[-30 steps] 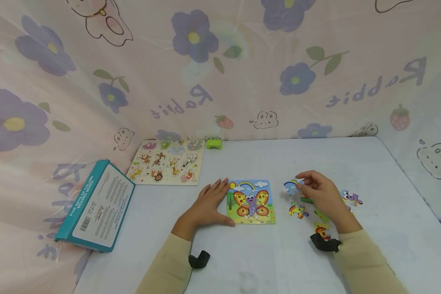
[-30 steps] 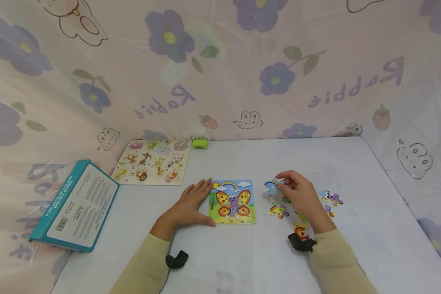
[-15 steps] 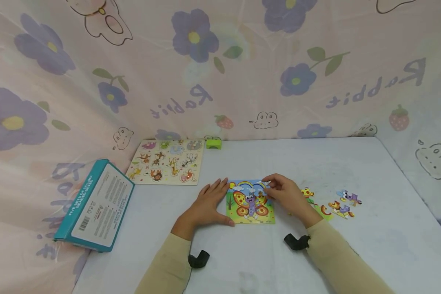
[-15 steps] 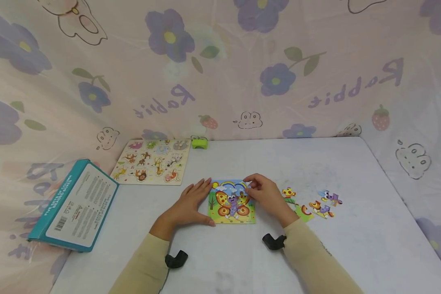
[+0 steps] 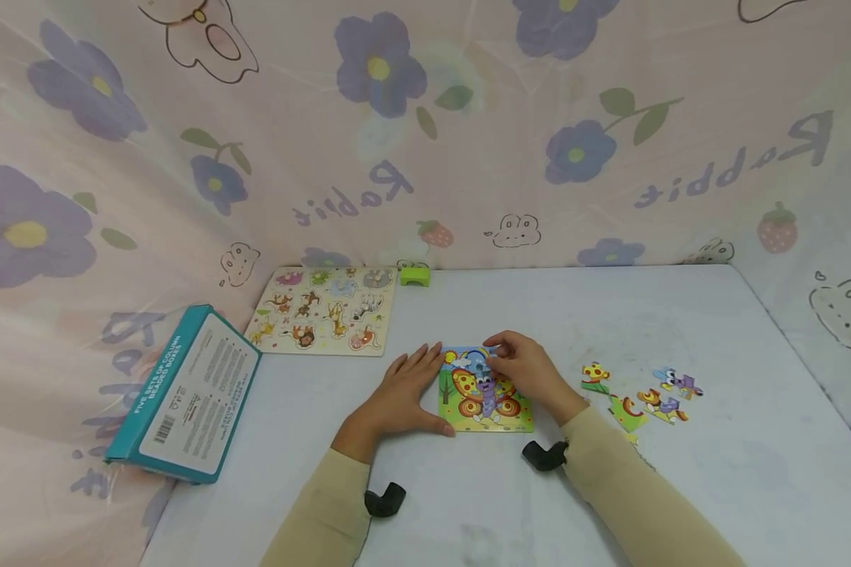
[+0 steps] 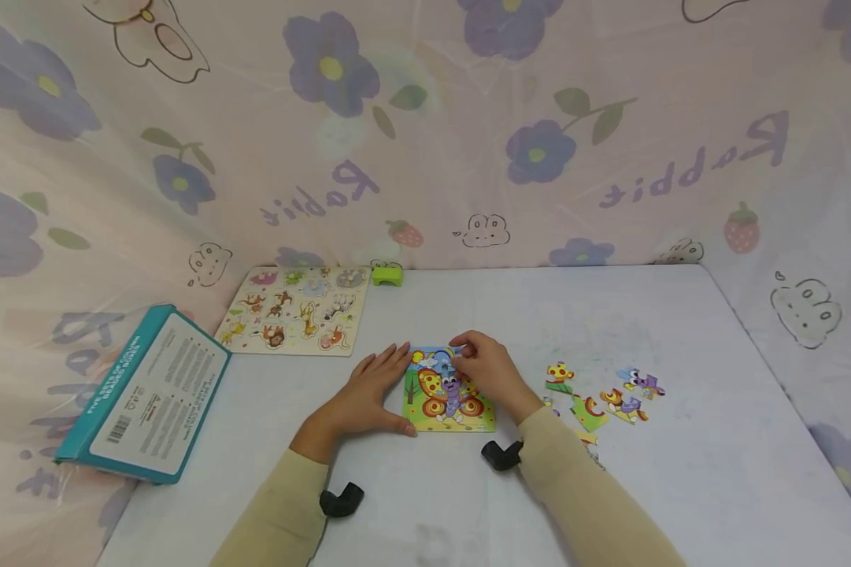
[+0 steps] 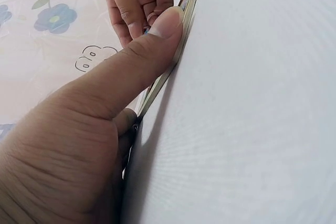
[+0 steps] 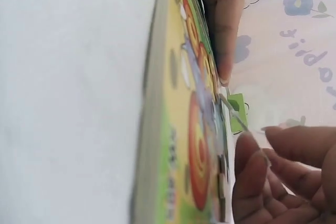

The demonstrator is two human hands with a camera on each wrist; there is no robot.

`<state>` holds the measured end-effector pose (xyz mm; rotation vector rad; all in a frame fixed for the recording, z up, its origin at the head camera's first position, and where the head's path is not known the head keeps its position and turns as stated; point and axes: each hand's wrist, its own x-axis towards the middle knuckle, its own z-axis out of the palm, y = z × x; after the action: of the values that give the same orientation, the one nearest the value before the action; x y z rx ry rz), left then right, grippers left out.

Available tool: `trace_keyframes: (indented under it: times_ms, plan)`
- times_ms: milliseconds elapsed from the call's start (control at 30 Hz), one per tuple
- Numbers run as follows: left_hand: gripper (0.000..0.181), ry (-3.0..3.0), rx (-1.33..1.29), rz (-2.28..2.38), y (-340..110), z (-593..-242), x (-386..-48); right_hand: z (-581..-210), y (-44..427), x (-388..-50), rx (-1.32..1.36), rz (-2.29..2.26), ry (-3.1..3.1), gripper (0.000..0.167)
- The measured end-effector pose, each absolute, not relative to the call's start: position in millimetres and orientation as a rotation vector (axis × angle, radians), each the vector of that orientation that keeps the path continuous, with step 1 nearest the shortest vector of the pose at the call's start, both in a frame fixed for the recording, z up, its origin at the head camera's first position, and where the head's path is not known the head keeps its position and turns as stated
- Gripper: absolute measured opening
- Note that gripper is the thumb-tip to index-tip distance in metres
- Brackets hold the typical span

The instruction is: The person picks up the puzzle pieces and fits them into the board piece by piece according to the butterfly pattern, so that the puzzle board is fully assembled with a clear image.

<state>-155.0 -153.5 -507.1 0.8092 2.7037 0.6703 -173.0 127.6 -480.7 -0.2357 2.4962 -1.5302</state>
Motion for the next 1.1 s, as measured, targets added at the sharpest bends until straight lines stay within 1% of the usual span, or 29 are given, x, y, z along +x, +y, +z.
trace_keyframes:
  times_ms: [200, 333, 400, 467, 567, 633, 767, 1100]
  plan:
    - [0.136, 2.704, 0.802, 0.670, -152.9, -507.0, -155.0, -472.9, 134.1, -170.8, -0.291, -1.304, 2.696, 0.034]
    - [0.136, 2.701, 0.797, 0.675, -152.8, -505.6, -154.3, -466.0, 140.4, -166.7, -0.355, -1.203, 2.808, 0.030]
    - [0.136, 2.699, 0.801, 0.686, -152.8, -504.9, -153.9, -465.2, 139.9, -162.6, -0.478, -1.099, 2.850, 0.029]
    - [0.135, 2.698, 0.807, 0.694, -153.0, -504.1, -153.5, -465.1, 137.2, -155.9, -0.642, -0.938, 2.883, 0.031]
    - [0.134, 2.704, 0.822, 0.706, -152.9, -503.6, -153.4, -464.3, 130.4, -144.9, -0.919, -0.673, 2.881, 0.042]
    - [0.134, 2.707, 0.826, 0.698, -152.8, -503.6, -153.8, -463.8, 126.5, -138.4, -1.002, -0.551, 2.852, 0.051]
    - [0.134, 2.710, 0.833, 0.680, -152.5, -504.5, -155.0, -464.3, 121.9, -133.5, -1.018, -0.454, 2.807, 0.060]
    - [0.136, 2.715, 0.826, 0.658, -153.5, -506.9, -154.3, -469.0, 124.5, -137.3, -1.018, -0.576, 2.775, 0.058]
